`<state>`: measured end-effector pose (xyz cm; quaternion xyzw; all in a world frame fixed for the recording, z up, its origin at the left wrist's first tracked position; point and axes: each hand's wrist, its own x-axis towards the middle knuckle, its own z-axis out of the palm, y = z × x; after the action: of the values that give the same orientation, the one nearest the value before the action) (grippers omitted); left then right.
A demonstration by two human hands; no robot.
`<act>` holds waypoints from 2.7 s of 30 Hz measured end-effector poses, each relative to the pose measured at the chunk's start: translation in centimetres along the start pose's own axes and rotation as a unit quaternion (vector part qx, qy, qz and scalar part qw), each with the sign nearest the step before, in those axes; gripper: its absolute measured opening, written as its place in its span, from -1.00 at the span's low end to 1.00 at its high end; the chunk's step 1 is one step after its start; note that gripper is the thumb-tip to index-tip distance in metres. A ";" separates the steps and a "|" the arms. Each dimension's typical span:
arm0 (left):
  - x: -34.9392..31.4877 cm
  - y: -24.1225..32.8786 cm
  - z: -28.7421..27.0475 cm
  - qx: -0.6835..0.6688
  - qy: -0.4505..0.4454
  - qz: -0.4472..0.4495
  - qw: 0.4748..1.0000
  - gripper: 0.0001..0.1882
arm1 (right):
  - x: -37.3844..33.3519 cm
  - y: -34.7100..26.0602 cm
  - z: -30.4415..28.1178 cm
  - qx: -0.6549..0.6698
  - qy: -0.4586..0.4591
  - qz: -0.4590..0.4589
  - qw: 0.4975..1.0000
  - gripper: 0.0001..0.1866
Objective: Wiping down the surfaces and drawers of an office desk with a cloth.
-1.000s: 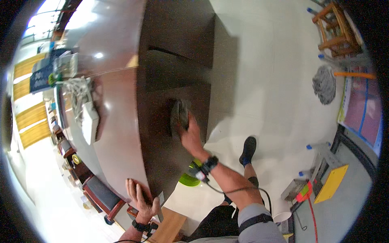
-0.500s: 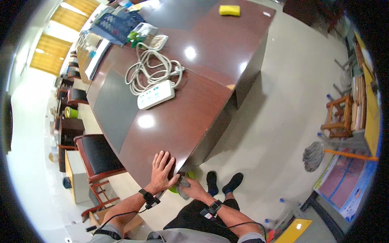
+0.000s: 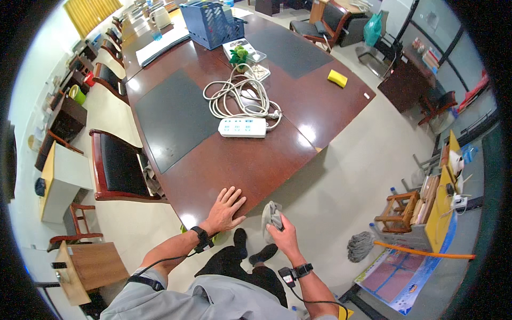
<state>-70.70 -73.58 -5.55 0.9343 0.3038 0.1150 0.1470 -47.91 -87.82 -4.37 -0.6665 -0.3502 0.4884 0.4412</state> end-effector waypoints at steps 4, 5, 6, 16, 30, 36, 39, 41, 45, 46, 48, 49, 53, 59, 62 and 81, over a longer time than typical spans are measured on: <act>-2.0 -0.2 -1.1 -0.115 0.037 -0.042 0.992 -0.39 | 2.3 -2.4 2.5 -0.134 0.039 -0.123 0.983 -0.39; -2.9 -0.2 -1.4 -0.186 0.054 -0.080 0.978 -0.42 | 2.8 -3.0 3.4 -0.192 0.046 -0.174 0.965 -0.38; -4.0 -0.2 -1.7 -0.198 0.076 -0.100 0.972 -0.43 | 3.3 -3.4 4.3 -0.230 0.033 -0.200 0.952 -0.35; -9.8 -2.2 -4.9 -0.215 0.189 -0.234 0.929 -0.41 | 7.1 -4.6 15.3 -0.439 -0.113 -0.263 0.852 -0.22; -7.4 -2.7 -3.5 -0.109 0.238 -0.429 0.864 -0.33 | 24.3 -16.1 9.7 -0.355 -0.178 -0.424 0.814 -0.31; -5.3 -1.6 -1.7 -0.062 0.235 -0.510 0.825 -0.34 | 34.1 -18.0 5.6 -0.461 -0.138 -0.396 0.782 -0.04; -3.9 -0.7 -1.9 -0.053 0.229 -0.542 0.807 -0.36 | 36.6 -18.8 5.0 -0.539 -0.146 -0.371 0.742 0.09; -3.2 -0.4 -1.5 -0.058 0.250 -0.564 0.785 -0.36 | 38.4 -18.3 4.6 -0.542 -0.181 -0.330 0.752 0.18; -2.2 -0.3 -0.7 -0.061 0.266 -0.584 0.764 -0.36 | 39.2 -16.5 4.0 -0.578 -0.253 -0.312 0.710 0.16; -2.1 -0.1 -0.5 -0.054 0.265 -0.590 0.761 -0.36 | 38.4 -16.2 3.8 -0.574 -0.244 -0.335 0.706 0.15; -1.9 -0.1 -0.2 -0.047 0.260 -0.601 0.754 -0.36 | 37.3 -15.9 3.6 -0.568 -0.242 -0.356 0.701 0.13; -1.7 -0.6 -0.3 -0.043 0.262 -0.598 0.756 -0.37 | 37.0 -16.0 3.5 -0.563 -0.241 -0.368 0.700 0.11; -1.3 -0.7 -0.3 -0.035 0.260 -0.606 0.751 -0.37 | 35.3 -16.1 2.1 -0.550 -0.253 -0.379 0.700 0.04; -1.7 -0.7 0.0 -0.018 0.256 -0.610 0.750 -0.36 | 34.3 -15.6 -1.0 -0.559 -0.288 -0.388 0.673 0.01; -1.6 -0.6 0.0 -0.032 0.258 -0.615 0.744 -0.35 | 34.4 -15.6 -3.8 -0.555 -0.332 -0.387 0.658 0.00; -1.8 -0.6 0.5 -0.020 0.268 -0.610 0.746 -0.37 | 38.3 -18.9 -19.6 -0.637 -0.377 -0.375 0.558 -0.06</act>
<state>-72.26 -74.33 -6.48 0.4776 0.8332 0.2527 0.1174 -19.12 -51.30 2.74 -0.3374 -0.9229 0.1354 -0.1268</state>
